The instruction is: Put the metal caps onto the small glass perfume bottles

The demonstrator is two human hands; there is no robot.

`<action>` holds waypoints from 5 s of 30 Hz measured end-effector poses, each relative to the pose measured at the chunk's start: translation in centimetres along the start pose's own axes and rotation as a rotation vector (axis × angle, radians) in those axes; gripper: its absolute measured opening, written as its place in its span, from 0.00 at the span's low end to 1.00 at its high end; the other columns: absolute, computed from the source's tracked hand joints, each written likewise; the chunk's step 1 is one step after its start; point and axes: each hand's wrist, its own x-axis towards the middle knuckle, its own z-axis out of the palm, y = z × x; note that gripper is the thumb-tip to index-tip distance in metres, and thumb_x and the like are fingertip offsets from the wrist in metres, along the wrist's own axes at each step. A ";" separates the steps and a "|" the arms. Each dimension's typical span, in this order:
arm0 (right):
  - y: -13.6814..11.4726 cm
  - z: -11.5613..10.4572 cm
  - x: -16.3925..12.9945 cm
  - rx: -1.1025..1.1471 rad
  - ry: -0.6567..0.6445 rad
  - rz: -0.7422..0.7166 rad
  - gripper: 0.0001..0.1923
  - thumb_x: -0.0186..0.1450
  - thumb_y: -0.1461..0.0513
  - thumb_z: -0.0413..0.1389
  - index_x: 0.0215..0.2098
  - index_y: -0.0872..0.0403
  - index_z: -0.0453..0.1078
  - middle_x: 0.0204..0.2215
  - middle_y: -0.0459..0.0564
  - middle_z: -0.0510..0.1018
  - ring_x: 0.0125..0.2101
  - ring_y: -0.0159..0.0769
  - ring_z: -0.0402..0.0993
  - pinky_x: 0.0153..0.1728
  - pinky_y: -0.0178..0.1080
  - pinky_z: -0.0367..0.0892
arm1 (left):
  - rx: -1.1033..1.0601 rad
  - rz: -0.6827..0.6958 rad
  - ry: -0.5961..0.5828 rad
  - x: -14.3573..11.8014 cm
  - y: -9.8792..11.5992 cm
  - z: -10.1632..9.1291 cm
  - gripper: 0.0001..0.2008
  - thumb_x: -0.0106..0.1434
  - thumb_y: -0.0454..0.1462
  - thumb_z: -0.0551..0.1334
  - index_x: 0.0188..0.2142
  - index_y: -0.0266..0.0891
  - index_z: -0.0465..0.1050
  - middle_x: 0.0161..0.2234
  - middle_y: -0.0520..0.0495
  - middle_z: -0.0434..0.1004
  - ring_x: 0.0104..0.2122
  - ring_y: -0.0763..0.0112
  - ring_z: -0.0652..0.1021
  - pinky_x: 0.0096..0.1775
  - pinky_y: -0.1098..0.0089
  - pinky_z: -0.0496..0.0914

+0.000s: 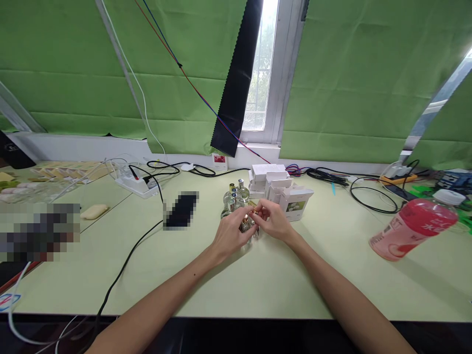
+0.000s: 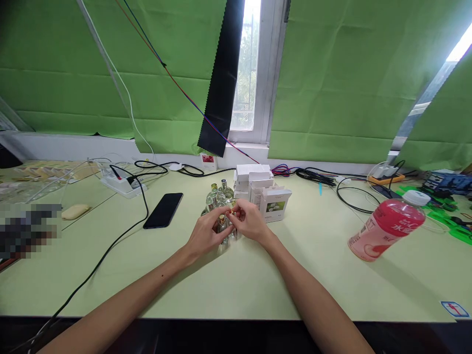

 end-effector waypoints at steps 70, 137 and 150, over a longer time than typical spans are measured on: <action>0.1 0.2 0.1 0.162 -0.025 0.081 0.19 0.61 0.50 0.60 0.27 0.51 0.58 0.21 0.39 0.61 0.21 0.28 0.59 0.21 0.33 0.59 | 0.015 0.042 -0.035 0.2 -0.3 -0.2 0.18 0.63 0.36 0.63 0.53 0.45 0.70 0.42 0.49 0.80 0.34 0.70 0.79 0.36 0.70 0.73; -0.4 0.5 0.2 0.345 -0.023 0.175 0.21 0.57 0.49 0.64 0.25 0.52 0.59 0.20 0.41 0.65 0.20 0.28 0.63 0.21 0.33 0.58 | -0.032 -0.061 -0.052 0.2 0.3 -0.3 0.17 0.64 0.39 0.63 0.52 0.42 0.68 0.44 0.48 0.79 0.34 0.69 0.79 0.36 0.70 0.72; -0.3 0.7 0.0 0.318 0.009 0.160 0.20 0.57 0.49 0.64 0.25 0.52 0.60 0.20 0.40 0.64 0.20 0.28 0.61 0.22 0.33 0.60 | -0.033 -0.100 -0.065 0.1 0.1 -0.3 0.21 0.62 0.39 0.63 0.54 0.44 0.65 0.43 0.50 0.79 0.32 0.69 0.79 0.34 0.70 0.70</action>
